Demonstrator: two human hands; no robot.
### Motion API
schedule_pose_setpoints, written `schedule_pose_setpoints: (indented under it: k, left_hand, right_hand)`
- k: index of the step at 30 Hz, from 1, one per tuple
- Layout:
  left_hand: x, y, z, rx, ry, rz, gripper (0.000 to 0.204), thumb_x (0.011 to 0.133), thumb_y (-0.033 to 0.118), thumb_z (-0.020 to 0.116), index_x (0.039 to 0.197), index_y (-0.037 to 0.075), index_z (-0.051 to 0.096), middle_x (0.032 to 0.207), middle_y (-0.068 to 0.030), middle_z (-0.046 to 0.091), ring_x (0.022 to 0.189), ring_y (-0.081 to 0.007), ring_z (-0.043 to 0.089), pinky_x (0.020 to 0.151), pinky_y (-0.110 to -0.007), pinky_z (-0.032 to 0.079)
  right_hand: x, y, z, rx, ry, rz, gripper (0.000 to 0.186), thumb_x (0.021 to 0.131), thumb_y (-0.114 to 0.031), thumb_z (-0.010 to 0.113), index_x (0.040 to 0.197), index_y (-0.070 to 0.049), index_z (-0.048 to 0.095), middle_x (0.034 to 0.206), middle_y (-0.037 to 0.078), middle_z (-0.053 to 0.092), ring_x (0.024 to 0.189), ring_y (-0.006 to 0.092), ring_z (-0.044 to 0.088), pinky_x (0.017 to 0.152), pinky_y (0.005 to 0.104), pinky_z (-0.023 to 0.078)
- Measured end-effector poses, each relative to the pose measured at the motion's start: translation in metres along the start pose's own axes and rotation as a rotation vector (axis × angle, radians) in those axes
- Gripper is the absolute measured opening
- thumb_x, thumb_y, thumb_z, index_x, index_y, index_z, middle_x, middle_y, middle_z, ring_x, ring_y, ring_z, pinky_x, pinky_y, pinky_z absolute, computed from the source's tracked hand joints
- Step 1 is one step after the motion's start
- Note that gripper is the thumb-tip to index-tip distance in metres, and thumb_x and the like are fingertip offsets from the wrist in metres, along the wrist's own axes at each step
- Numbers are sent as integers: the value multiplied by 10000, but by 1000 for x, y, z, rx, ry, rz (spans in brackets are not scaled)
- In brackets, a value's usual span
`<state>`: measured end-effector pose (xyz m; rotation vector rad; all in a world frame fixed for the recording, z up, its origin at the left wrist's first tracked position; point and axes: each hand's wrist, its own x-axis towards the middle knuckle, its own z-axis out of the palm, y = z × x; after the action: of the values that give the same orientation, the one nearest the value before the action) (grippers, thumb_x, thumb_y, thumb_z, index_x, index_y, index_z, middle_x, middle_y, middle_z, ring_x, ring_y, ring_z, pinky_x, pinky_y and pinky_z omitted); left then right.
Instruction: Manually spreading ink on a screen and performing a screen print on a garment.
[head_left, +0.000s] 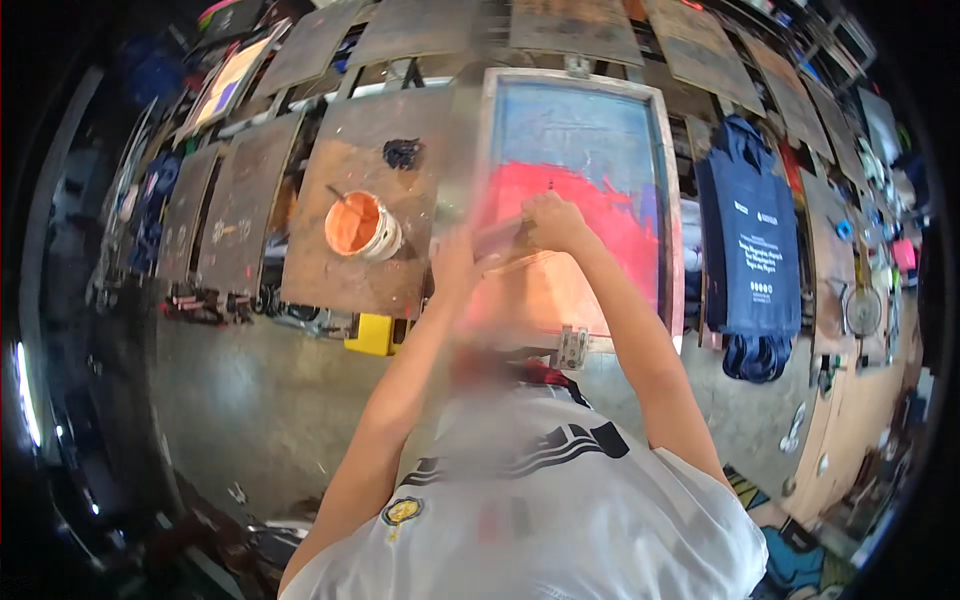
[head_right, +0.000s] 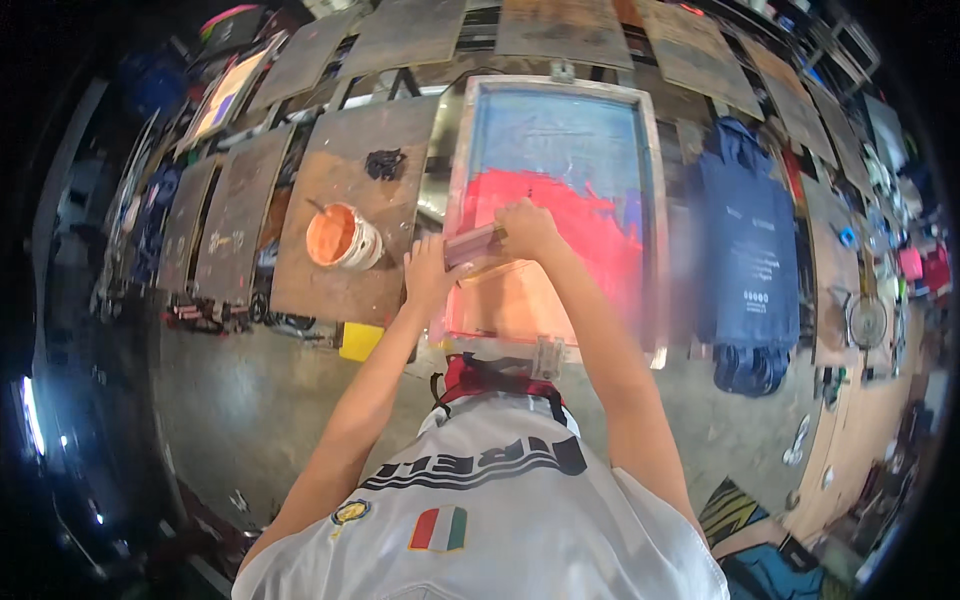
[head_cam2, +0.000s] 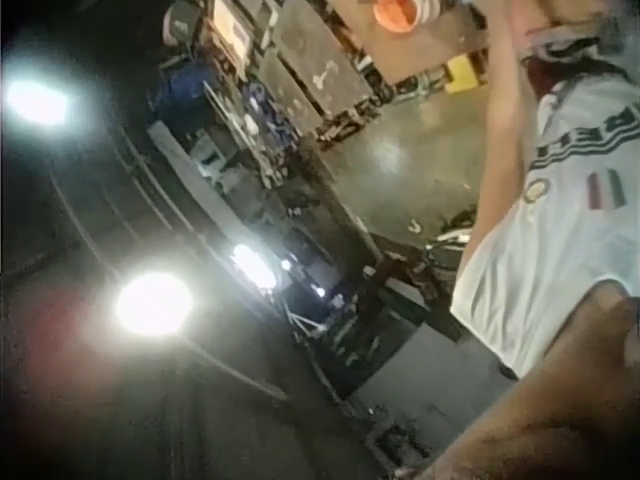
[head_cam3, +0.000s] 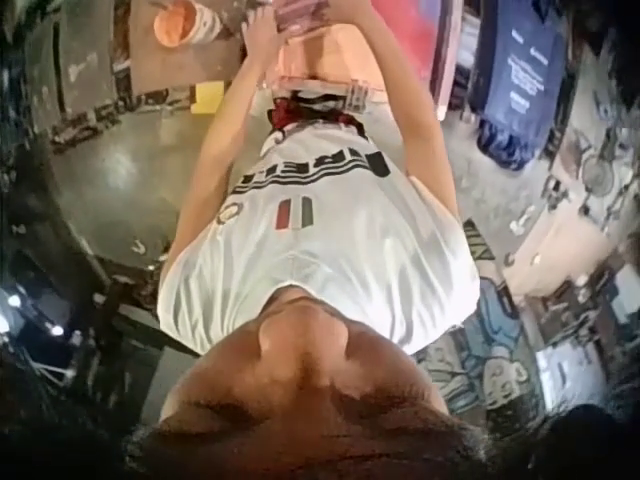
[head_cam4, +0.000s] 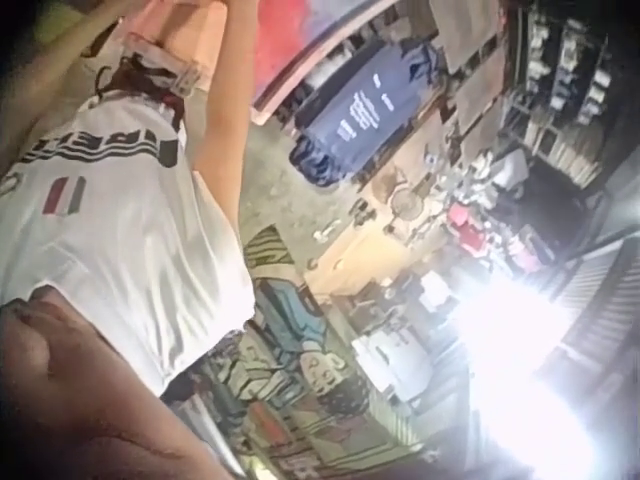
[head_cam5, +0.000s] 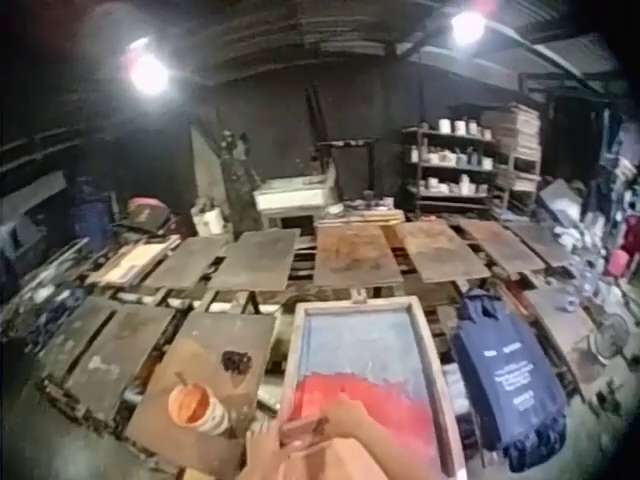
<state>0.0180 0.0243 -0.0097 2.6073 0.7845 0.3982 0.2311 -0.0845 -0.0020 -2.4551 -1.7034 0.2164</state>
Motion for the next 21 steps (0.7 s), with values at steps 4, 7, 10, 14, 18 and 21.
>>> schedule_pose_setpoints:
  k: [4,7,10,14,18,21]
  left_hand:
    - [-36,4,9,-2,206,-74,616,706,316,846,1180,65,543,1078,-116,583,1049,-340,545,853,-469,430]
    - [-44,19,3,-20,201,-94,607,701,299,851,1167,61,543,1076,-125,583,1033,-353,548,846,-477,438]
    - [-42,26,0,-12,135,-100,606,700,290,851,1167,58,542,1112,-130,590,1047,-354,548,866,-476,440]
    - [-35,20,-5,44,142,-20,598,706,272,849,1172,60,540,1147,-129,593,1082,-352,540,891,-475,445]
    - [7,37,-8,92,-10,138,608,723,273,839,1207,65,535,1176,-121,581,1145,-345,515,925,-474,445]
    - [51,56,6,178,-31,333,633,724,295,836,1241,88,535,1205,-94,572,1170,-313,510,952,-464,439]
  right_hand:
    - [10,-17,-11,9,-181,-178,420,716,-295,750,1082,-134,622,1109,84,637,1109,326,586,879,497,532]
    - [1,-12,-11,24,-177,-212,427,696,-290,764,1070,-138,624,1100,80,640,1102,322,588,867,498,529]
    - [-9,-8,-8,64,-114,-212,445,675,-304,791,1050,-134,624,1094,84,641,1102,317,595,844,490,540]
    - [-28,-8,-9,144,-6,-182,472,670,-343,820,1022,-120,598,1067,92,643,1098,314,604,820,478,545]
    - [-64,18,-9,171,124,-50,495,689,-357,819,1042,-113,571,1052,91,644,1070,317,615,819,486,545]
    - [-92,33,-16,165,215,97,514,704,-364,817,1051,-96,546,1048,98,643,1034,319,632,784,477,559]
